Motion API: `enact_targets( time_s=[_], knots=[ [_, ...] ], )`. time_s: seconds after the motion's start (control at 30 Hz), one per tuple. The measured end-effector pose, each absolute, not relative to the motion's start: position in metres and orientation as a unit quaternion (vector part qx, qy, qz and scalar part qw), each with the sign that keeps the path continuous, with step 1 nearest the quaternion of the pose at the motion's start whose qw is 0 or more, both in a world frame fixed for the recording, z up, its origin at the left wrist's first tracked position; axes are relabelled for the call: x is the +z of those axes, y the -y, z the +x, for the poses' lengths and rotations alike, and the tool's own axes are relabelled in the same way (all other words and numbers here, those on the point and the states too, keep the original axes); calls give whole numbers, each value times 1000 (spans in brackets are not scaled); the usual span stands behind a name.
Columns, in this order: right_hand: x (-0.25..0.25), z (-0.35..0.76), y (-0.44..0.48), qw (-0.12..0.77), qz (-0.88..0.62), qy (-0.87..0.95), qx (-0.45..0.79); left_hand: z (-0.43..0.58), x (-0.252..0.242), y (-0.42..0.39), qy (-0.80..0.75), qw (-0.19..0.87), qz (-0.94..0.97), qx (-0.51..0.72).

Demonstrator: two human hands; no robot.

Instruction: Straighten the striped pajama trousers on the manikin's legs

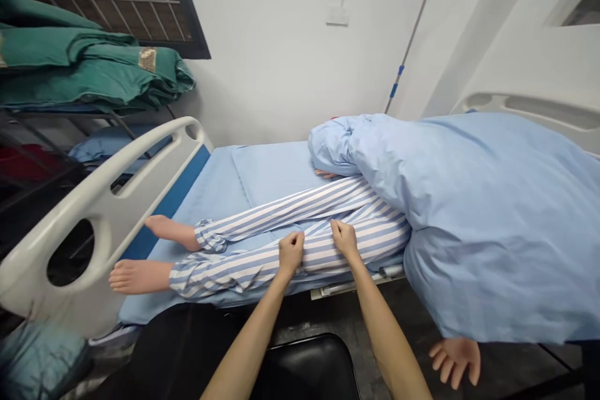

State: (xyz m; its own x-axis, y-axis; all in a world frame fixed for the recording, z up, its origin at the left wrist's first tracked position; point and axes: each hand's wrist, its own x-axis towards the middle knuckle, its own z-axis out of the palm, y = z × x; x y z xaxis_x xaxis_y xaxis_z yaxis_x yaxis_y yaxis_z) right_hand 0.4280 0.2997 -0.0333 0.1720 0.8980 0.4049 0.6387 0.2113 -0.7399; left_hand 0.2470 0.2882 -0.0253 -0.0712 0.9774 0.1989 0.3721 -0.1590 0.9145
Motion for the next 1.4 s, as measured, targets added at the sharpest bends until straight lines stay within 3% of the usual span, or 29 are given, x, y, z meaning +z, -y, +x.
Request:
enact_targets(
  time_s=[0.2,0.33,0.47,0.57,0.7,0.9,1.13,1.27,1.4],
  knots=[
    [-33,432,-295,437,-624,639,102,77,-27,-295,-664,204,551,462],
    [-14,401,-294,425,-640,633,90,13,-44,-293,-777,98,497,374],
    [6,295,-290,431,-536,710,152,17,-50,-291,-800,78,499,324],
    [-1,202,-286,387,-452,778,200,21,-48,-288,-792,88,503,335],
    [-29,139,-286,325,-504,769,223,19,-32,-281,-740,150,500,425],
    [-48,150,-301,406,-465,704,352,46,-11,-281,-629,210,480,575],
    [-31,150,-301,435,-456,668,397,61,-50,-282,-748,126,513,402],
    [-4,164,-297,441,-424,705,359,62,-50,-280,-759,120,519,375],
    [-14,174,-296,439,-453,693,350,61,-47,-280,-758,130,511,384]
  ],
)
